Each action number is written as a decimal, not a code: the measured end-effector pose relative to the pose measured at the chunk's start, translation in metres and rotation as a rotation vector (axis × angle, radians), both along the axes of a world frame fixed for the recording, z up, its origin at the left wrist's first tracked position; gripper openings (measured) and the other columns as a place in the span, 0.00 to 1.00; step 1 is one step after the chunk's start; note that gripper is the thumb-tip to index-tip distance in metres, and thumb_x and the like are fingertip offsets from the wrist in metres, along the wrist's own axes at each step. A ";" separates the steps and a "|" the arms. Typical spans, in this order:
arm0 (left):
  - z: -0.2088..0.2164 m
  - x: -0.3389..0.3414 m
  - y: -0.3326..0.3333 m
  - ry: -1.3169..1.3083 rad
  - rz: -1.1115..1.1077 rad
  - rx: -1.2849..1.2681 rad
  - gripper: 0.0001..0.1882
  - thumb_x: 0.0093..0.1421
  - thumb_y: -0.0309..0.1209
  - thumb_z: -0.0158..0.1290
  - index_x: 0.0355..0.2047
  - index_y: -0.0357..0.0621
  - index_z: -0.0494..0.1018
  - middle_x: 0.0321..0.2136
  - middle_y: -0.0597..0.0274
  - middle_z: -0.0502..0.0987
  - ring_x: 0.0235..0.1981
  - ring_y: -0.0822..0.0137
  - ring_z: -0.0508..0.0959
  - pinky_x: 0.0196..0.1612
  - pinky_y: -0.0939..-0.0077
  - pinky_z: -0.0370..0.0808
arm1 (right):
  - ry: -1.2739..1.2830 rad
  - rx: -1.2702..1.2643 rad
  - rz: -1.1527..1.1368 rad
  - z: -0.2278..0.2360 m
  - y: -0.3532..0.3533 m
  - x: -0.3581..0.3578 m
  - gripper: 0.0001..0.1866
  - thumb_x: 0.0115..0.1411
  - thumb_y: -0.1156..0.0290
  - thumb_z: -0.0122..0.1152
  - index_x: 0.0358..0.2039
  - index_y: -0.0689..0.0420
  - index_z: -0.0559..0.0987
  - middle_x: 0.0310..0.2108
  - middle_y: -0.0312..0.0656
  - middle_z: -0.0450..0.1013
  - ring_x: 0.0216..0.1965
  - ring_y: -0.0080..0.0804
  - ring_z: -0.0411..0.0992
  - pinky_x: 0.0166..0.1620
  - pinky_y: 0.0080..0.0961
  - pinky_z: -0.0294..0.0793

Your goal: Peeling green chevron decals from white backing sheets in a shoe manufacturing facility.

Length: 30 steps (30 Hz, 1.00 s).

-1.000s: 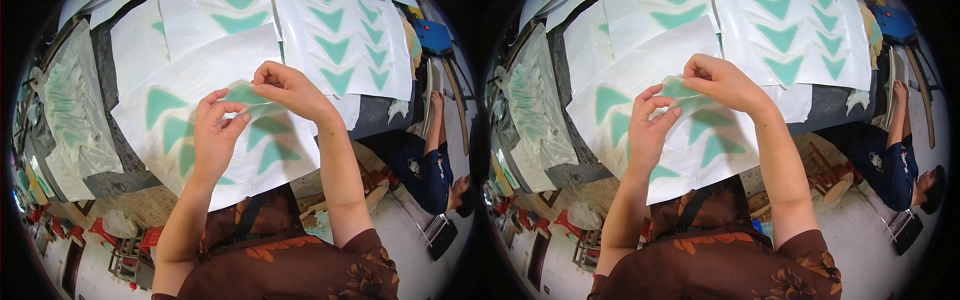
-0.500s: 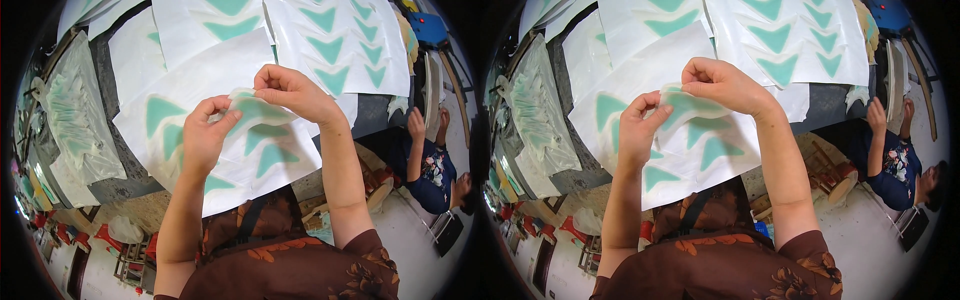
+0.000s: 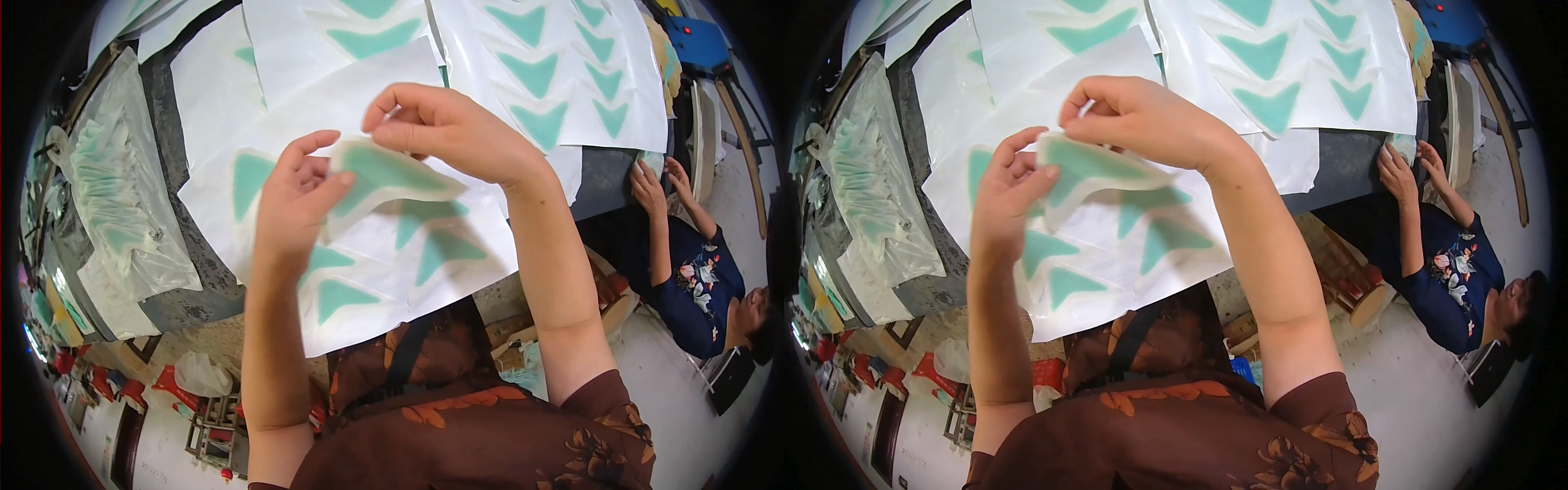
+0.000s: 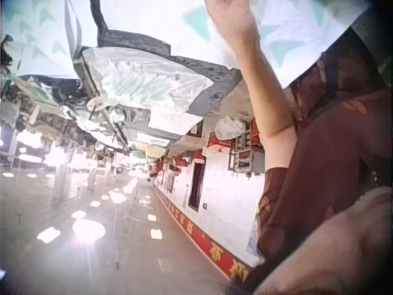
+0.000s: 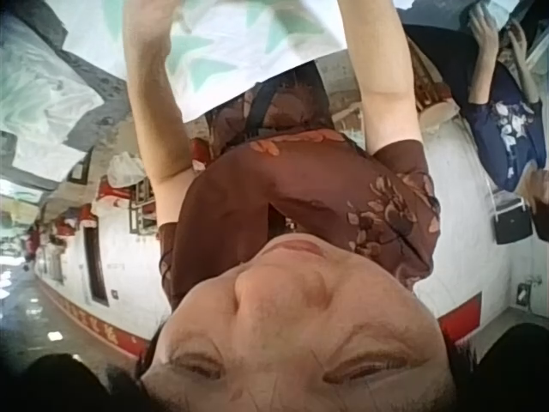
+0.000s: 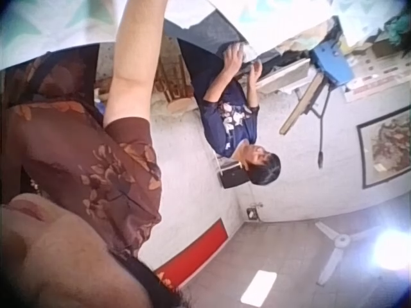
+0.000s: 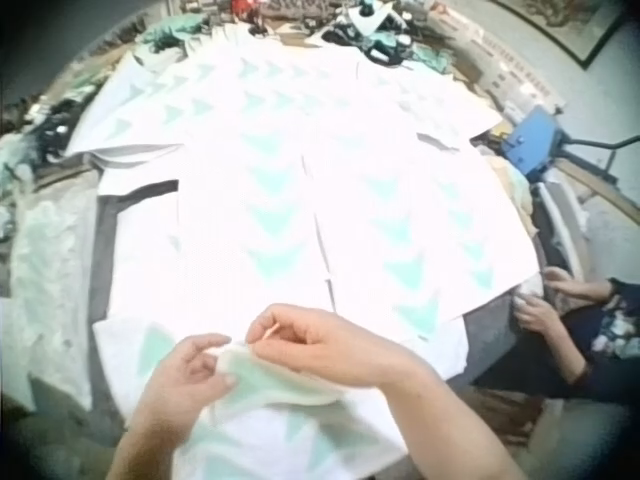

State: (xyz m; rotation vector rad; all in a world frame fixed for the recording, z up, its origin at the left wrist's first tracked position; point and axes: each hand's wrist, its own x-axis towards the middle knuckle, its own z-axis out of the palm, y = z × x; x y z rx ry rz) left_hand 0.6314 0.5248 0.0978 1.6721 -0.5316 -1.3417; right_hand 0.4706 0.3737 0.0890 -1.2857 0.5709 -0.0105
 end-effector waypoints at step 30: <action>0.004 0.048 0.115 0.403 -0.113 -0.442 0.04 0.51 0.28 0.56 0.24 0.41 0.76 0.25 0.60 0.71 0.30 0.60 0.72 0.49 0.59 0.69 | -0.181 -0.592 0.196 -0.059 0.102 0.061 0.10 0.51 0.79 0.57 0.34 0.52 0.79 0.38 0.39 0.73 0.42 0.41 0.69 0.45 0.33 0.70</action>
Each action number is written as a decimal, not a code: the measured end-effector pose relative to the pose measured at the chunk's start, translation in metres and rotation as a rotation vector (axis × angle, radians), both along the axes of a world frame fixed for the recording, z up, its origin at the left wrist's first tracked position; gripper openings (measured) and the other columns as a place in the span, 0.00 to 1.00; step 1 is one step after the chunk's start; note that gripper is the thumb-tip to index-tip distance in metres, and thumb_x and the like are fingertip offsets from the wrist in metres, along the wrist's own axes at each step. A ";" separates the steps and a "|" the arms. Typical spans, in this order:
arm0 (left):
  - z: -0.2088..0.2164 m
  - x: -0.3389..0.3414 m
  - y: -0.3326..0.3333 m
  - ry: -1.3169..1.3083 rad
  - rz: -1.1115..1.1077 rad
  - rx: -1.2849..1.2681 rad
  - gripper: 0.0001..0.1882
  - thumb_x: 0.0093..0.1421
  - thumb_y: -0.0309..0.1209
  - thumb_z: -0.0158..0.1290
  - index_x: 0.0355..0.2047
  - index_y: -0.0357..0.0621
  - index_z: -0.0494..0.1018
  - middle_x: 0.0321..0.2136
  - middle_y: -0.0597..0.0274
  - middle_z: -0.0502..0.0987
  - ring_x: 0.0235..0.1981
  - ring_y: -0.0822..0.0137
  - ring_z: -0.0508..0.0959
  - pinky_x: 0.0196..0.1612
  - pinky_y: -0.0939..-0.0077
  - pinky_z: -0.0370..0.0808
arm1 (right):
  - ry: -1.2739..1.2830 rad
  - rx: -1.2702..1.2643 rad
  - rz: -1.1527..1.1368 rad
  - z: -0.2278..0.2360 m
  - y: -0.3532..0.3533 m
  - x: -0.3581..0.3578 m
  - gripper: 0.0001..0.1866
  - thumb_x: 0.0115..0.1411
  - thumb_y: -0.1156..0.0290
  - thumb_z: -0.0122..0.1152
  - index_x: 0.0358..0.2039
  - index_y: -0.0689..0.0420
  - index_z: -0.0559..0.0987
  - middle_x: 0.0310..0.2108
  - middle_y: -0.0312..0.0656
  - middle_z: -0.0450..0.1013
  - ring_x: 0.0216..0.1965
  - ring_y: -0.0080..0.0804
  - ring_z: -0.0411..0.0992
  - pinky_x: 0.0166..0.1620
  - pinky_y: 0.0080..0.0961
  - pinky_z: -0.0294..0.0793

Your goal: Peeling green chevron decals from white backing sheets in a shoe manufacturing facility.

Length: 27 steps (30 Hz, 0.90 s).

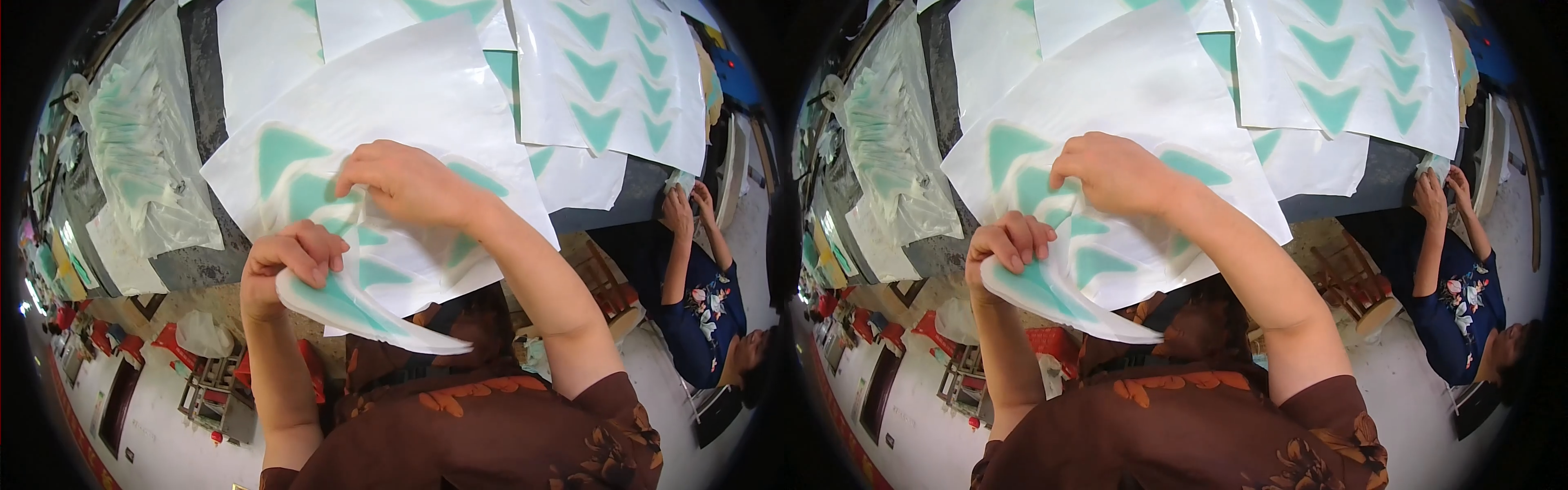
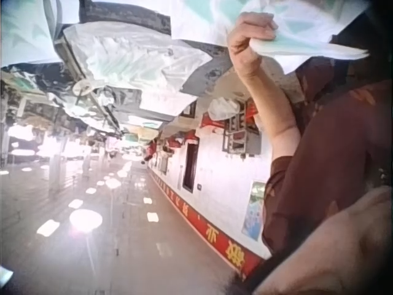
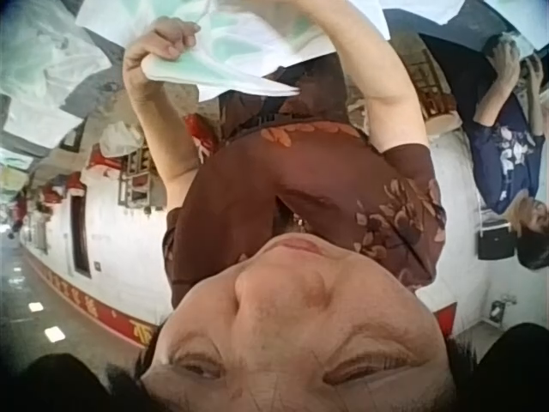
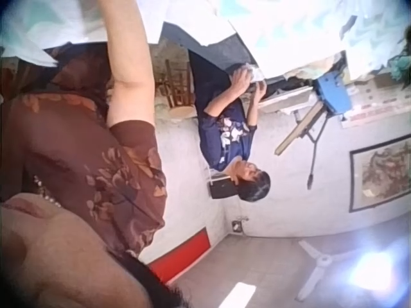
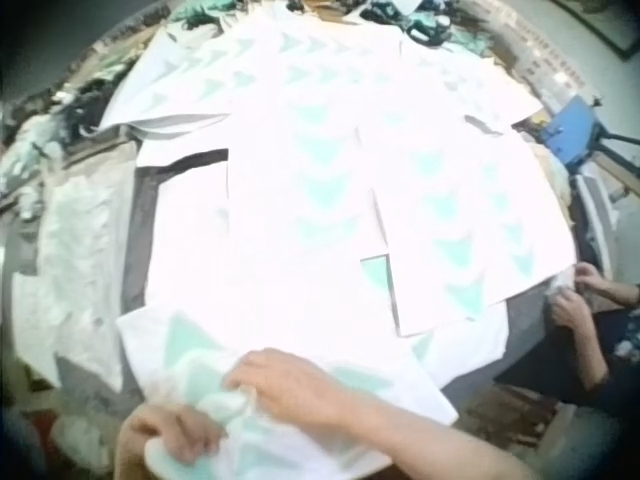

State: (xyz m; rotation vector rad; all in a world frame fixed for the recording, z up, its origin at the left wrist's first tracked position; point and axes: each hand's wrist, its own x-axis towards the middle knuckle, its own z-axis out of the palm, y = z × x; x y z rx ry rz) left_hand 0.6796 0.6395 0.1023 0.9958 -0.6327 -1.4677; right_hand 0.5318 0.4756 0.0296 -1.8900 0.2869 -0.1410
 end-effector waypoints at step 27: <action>-0.071 0.021 -0.004 0.585 0.549 0.042 0.22 0.57 0.25 0.54 0.53 0.53 0.70 0.59 0.64 0.67 0.62 0.57 0.62 0.64 0.26 0.38 | -0.161 -0.493 0.196 0.006 -0.048 -0.068 0.12 0.48 0.75 0.59 0.34 0.49 0.81 0.41 0.35 0.73 0.44 0.35 0.70 0.47 0.30 0.69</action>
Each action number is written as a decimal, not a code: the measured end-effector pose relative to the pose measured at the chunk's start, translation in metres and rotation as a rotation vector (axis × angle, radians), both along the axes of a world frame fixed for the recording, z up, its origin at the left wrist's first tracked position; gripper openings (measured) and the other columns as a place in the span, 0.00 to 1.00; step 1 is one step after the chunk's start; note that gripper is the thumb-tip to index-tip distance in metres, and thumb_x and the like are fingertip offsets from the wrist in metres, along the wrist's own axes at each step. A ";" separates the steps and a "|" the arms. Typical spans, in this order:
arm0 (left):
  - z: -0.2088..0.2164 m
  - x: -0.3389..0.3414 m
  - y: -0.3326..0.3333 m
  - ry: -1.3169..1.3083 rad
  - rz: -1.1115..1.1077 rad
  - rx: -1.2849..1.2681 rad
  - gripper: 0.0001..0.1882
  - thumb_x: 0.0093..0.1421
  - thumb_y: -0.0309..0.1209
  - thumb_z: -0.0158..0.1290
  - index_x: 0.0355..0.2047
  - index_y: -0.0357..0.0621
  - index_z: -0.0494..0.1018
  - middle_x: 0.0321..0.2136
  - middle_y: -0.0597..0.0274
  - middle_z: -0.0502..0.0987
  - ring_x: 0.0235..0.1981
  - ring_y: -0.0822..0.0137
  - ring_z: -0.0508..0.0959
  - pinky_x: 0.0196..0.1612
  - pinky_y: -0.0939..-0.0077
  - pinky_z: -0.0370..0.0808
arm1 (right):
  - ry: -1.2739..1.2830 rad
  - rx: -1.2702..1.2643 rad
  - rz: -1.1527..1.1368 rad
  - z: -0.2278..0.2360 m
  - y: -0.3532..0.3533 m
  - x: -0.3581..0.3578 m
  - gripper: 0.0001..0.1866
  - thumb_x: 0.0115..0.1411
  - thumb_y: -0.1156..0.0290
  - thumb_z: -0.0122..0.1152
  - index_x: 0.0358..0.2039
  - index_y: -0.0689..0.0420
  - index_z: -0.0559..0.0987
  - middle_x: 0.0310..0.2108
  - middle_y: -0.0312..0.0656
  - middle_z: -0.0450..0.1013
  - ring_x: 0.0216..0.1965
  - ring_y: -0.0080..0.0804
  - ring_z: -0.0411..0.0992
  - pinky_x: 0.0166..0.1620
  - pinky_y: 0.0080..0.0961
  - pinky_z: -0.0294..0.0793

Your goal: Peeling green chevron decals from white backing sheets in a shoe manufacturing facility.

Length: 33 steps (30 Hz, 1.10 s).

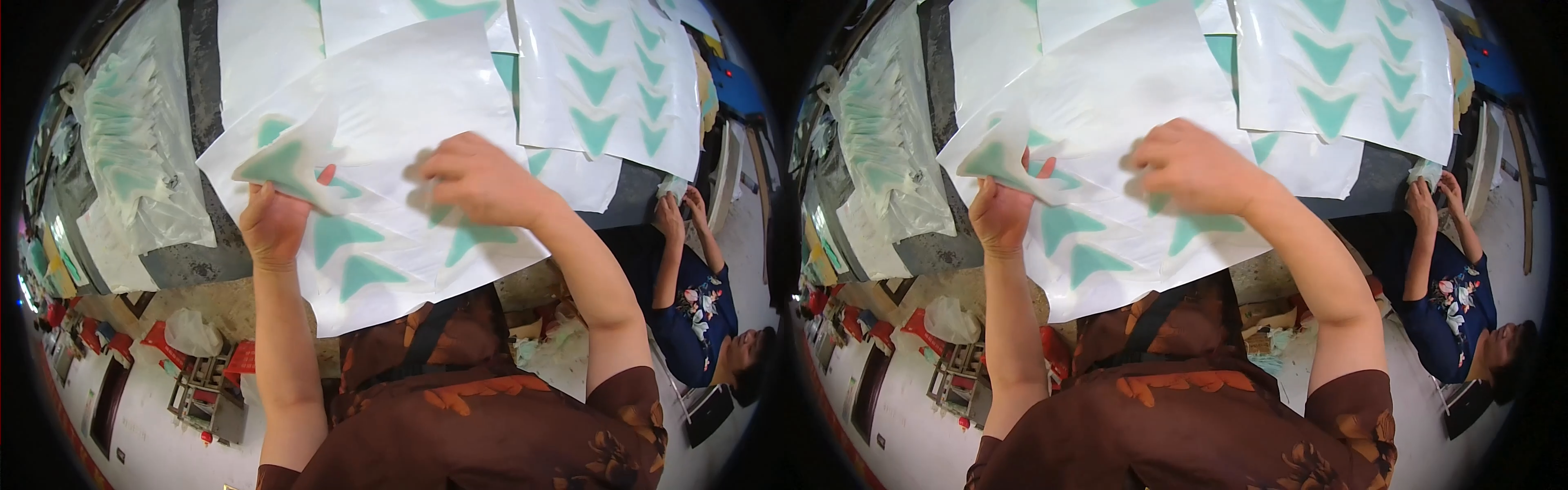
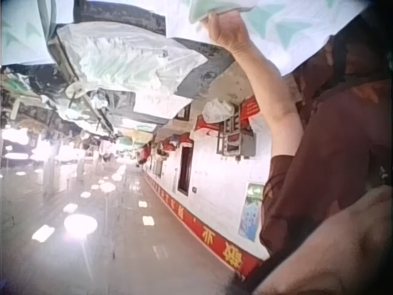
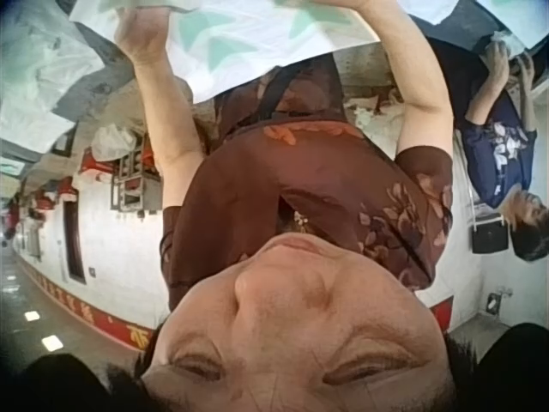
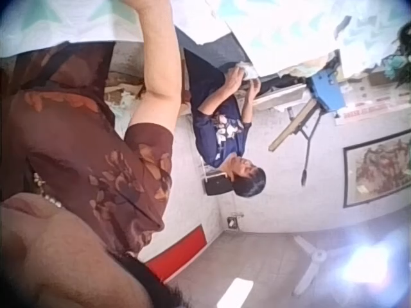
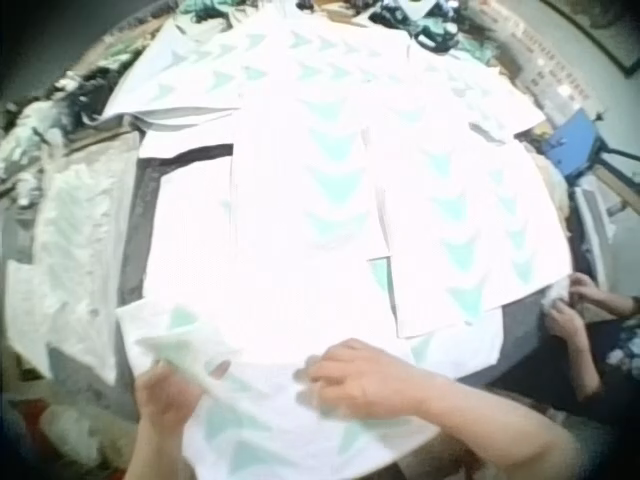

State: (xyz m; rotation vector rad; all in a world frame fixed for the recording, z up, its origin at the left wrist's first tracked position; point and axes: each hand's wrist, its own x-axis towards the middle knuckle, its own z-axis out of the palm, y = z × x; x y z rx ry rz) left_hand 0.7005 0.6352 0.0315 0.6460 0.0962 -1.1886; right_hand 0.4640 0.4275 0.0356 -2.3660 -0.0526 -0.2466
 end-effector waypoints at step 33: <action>0.021 -0.019 -0.027 -0.213 -0.174 0.258 0.21 0.57 0.20 0.45 0.52 0.33 0.67 0.49 0.52 0.73 0.52 0.60 0.72 0.59 0.64 0.65 | 0.394 0.163 -0.591 -0.003 0.021 -0.006 0.05 0.52 0.76 0.58 0.31 0.56 0.75 0.34 0.40 0.70 0.39 0.42 0.68 0.44 0.33 0.67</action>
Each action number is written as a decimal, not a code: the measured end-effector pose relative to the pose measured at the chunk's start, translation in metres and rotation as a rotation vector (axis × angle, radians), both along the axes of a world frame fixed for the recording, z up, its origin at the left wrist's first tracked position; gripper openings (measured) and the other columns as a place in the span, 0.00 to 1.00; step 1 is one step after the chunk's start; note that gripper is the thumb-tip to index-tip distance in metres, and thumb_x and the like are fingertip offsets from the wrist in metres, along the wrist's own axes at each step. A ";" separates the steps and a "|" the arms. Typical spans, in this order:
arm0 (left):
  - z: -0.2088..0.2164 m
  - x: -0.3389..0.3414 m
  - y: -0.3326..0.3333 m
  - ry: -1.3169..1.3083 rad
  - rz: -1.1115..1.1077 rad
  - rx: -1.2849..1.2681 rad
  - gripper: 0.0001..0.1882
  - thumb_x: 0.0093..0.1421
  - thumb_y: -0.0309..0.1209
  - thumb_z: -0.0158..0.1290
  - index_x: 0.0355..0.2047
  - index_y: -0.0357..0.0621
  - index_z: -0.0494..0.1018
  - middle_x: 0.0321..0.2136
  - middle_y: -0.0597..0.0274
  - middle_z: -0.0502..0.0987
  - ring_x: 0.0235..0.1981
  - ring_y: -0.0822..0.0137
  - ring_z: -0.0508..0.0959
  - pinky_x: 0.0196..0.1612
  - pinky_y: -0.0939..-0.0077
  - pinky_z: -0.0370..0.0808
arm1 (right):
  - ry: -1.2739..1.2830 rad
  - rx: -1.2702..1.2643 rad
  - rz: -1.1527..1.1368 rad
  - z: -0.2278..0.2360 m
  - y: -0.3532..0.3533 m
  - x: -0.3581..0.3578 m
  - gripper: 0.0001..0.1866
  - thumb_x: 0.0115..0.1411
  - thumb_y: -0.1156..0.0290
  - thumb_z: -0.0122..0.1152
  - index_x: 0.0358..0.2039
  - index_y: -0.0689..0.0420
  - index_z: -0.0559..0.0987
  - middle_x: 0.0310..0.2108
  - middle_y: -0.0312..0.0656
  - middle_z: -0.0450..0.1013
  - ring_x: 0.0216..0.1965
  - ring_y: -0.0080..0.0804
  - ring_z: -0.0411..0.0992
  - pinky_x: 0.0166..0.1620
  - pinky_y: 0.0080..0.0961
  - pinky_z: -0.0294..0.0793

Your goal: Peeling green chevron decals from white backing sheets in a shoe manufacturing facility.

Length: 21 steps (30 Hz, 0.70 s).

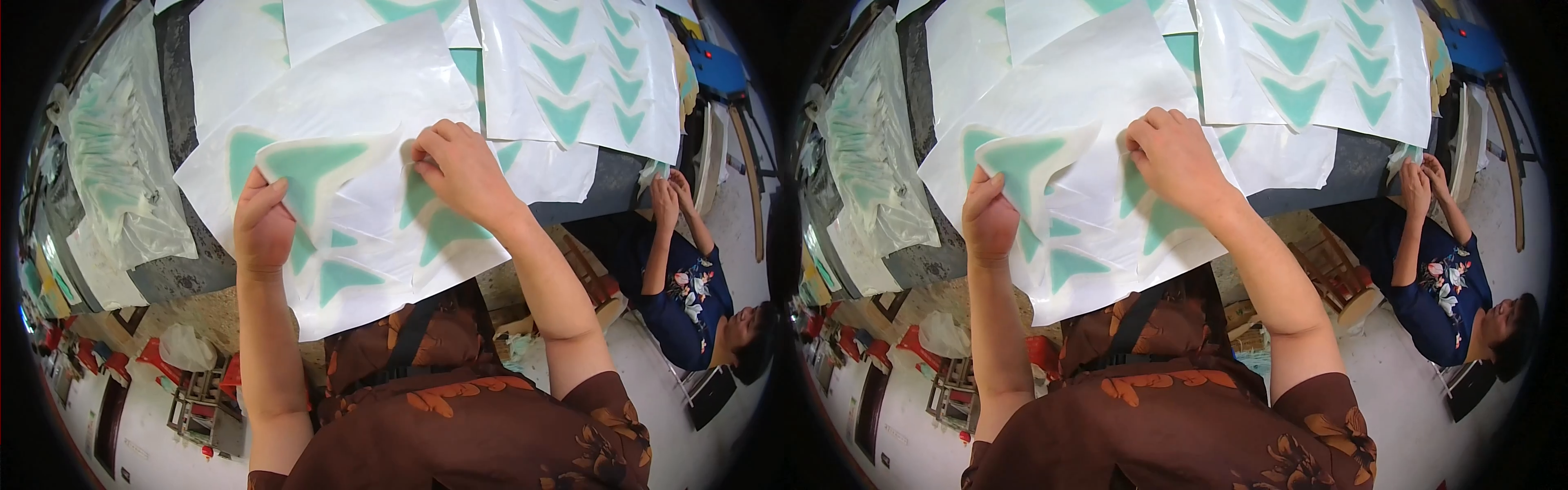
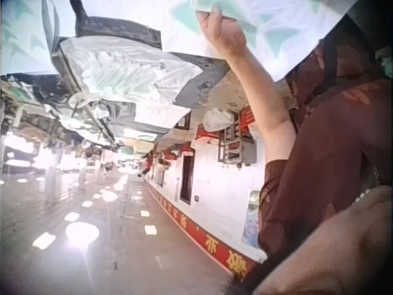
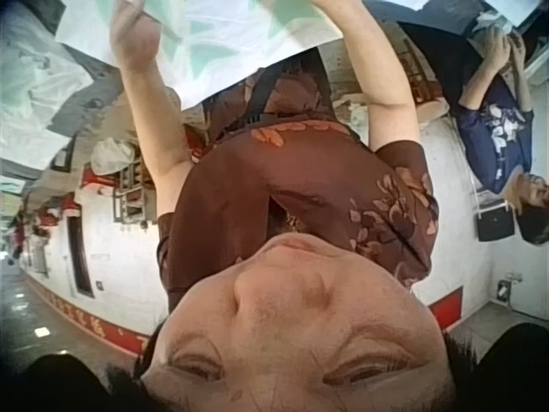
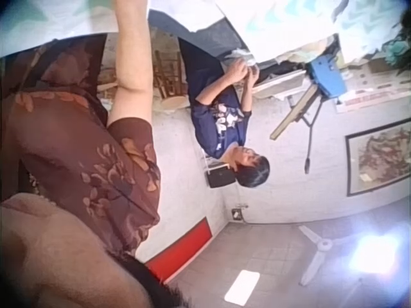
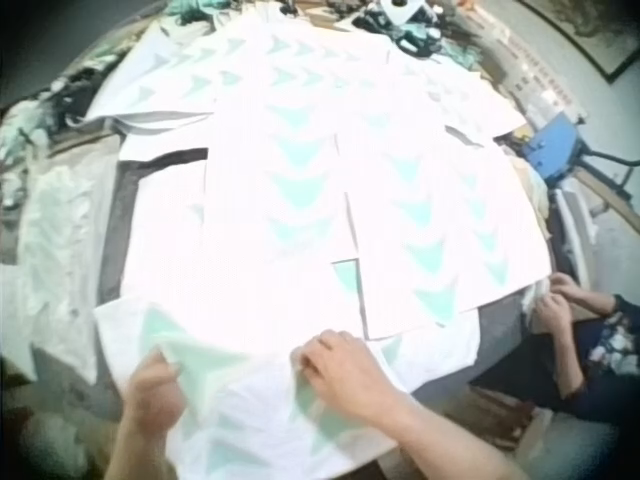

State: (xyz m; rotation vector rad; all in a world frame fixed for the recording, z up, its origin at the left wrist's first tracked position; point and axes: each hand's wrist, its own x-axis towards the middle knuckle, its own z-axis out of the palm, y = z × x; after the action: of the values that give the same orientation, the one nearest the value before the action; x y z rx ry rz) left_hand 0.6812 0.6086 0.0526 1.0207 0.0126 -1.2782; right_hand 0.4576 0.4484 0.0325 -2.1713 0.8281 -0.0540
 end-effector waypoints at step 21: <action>-0.002 -0.018 -0.035 -0.264 -0.100 0.331 0.13 0.61 0.25 0.51 0.46 0.36 0.71 0.40 0.63 0.76 0.41 0.74 0.74 0.47 0.80 0.70 | -0.263 0.361 0.092 0.041 -0.024 -0.051 0.03 0.56 0.79 0.59 0.30 0.59 0.74 0.30 0.39 0.73 0.35 0.32 0.72 0.41 0.26 0.70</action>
State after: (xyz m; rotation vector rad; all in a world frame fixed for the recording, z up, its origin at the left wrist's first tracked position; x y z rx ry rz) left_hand 0.6635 0.5733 0.0508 1.4863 -0.0310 -1.2468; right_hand 0.4066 0.4248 0.0736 -1.8110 0.5398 -0.1304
